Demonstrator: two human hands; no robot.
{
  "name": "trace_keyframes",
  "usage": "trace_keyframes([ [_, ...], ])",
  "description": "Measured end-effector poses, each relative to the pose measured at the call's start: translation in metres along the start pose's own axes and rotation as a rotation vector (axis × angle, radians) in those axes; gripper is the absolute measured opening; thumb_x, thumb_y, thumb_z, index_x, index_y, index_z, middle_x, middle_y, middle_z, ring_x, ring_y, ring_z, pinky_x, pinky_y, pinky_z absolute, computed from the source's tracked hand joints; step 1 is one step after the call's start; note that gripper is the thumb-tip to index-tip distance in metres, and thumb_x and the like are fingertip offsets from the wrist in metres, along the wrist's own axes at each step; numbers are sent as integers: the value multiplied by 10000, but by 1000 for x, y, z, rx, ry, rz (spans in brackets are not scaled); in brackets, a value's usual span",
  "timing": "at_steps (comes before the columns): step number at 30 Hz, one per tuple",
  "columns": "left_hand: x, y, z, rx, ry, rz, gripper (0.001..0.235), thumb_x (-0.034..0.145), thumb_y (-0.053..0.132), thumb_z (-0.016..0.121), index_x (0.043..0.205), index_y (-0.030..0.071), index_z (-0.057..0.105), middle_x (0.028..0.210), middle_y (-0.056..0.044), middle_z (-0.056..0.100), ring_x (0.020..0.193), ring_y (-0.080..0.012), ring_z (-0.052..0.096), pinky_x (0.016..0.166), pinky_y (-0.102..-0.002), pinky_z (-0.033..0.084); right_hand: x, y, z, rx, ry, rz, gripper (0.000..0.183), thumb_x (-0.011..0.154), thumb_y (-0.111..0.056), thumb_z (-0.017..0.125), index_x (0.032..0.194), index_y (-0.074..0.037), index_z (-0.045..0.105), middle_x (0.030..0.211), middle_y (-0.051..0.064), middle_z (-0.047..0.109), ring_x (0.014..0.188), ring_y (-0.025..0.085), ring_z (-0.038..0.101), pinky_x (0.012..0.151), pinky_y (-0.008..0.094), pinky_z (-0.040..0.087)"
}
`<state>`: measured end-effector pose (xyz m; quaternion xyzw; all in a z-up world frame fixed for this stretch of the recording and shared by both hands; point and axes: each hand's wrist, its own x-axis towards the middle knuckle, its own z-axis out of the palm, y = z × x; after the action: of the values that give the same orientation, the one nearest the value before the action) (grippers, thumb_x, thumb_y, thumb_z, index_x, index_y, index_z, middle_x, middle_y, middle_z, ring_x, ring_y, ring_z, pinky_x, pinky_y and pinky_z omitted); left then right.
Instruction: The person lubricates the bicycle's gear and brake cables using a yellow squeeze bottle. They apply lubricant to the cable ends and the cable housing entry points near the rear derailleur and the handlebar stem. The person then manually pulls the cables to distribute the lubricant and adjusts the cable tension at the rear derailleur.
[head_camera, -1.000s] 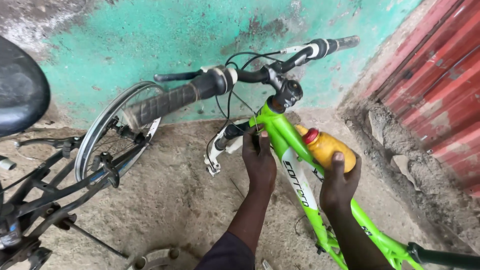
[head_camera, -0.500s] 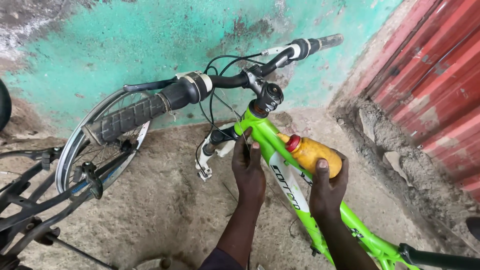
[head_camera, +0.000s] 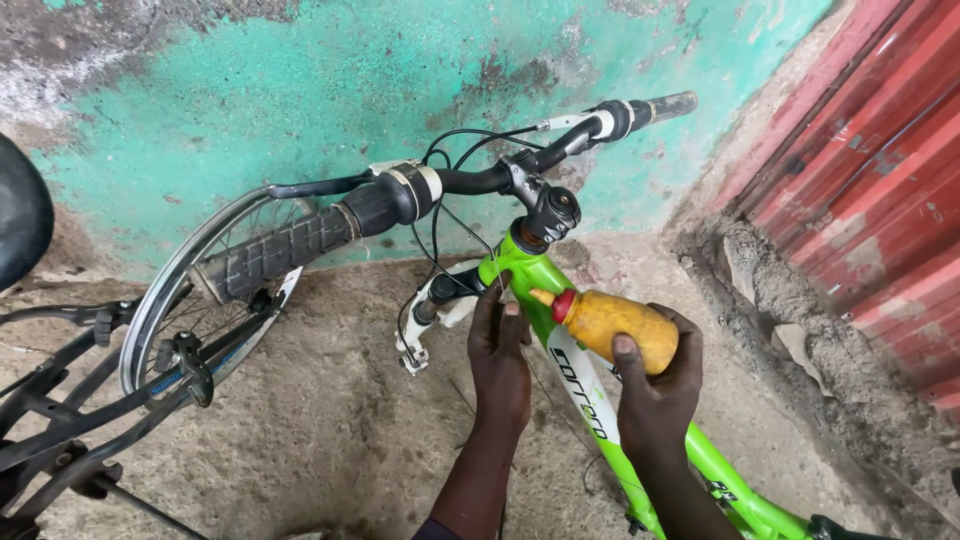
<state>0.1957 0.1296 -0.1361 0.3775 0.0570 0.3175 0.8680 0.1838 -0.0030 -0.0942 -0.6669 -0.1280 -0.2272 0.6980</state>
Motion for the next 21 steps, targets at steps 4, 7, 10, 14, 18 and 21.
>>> trace_keyframes([
  [4, 1, 7, -2, -50, -10, 6, 471, 1013, 270, 579, 1447, 87, 587, 863, 3, 564, 752, -119, 479, 678, -303, 447, 0, -19, 13, -99, -20, -50, 462, 887, -184, 724, 1266, -52, 496, 1188, 114, 560, 1048, 191, 597, 870, 310, 553],
  [7, 3, 11, -3, -22, 15, -70, 598, 932, 415, 610, 1460, 134, 579, 1206, -93, 699, 1057, -209, 651, 830, -399, 546, 3, -20, 18, -76, -33, -42, 489, 865, -139, 756, 1268, -71, 489, 1185, 109, 582, 1061, 184, 615, 893, 294, 548],
  [10, 4, 2, -8, -56, -76, 6, 529, 1000, 340, 594, 1472, 103, 570, 1065, -67, 704, 986, -186, 645, 823, -384, 542, 3, -19, 20, -90, -50, -46, 530, 850, -123, 772, 1281, -60, 470, 1179, 124, 574, 1046, 189, 613, 879, 295, 552],
  [14, 1, 12, -2, -32, -152, -6, 605, 993, 361, 578, 1534, 108, 478, 1227, -112, 651, 1142, -239, 644, 915, -438, 600, 4, -15, 17, -99, -52, 19, 507, 868, -184, 754, 1271, -67, 469, 1175, 124, 570, 1029, 190, 609, 833, 296, 562],
  [18, -3, 6, -4, -51, -155, -47, 704, 954, 368, 632, 1573, 98, 433, 1248, -117, 649, 1172, -223, 618, 971, -414, 554, -1, -6, 9, -152, -39, -4, 495, 889, -204, 726, 1293, -62, 477, 1193, 120, 550, 1033, 189, 581, 827, 291, 535],
  [21, -3, 5, -6, -26, -187, -29, 729, 957, 361, 638, 1589, 98, 389, 1209, -104, 681, 1109, -212, 660, 954, -422, 572, -4, 4, -5, -29, -36, 35, 467, 928, -160, 676, 1318, -57, 441, 1203, 154, 568, 1070, 229, 610, 918, 349, 566],
])
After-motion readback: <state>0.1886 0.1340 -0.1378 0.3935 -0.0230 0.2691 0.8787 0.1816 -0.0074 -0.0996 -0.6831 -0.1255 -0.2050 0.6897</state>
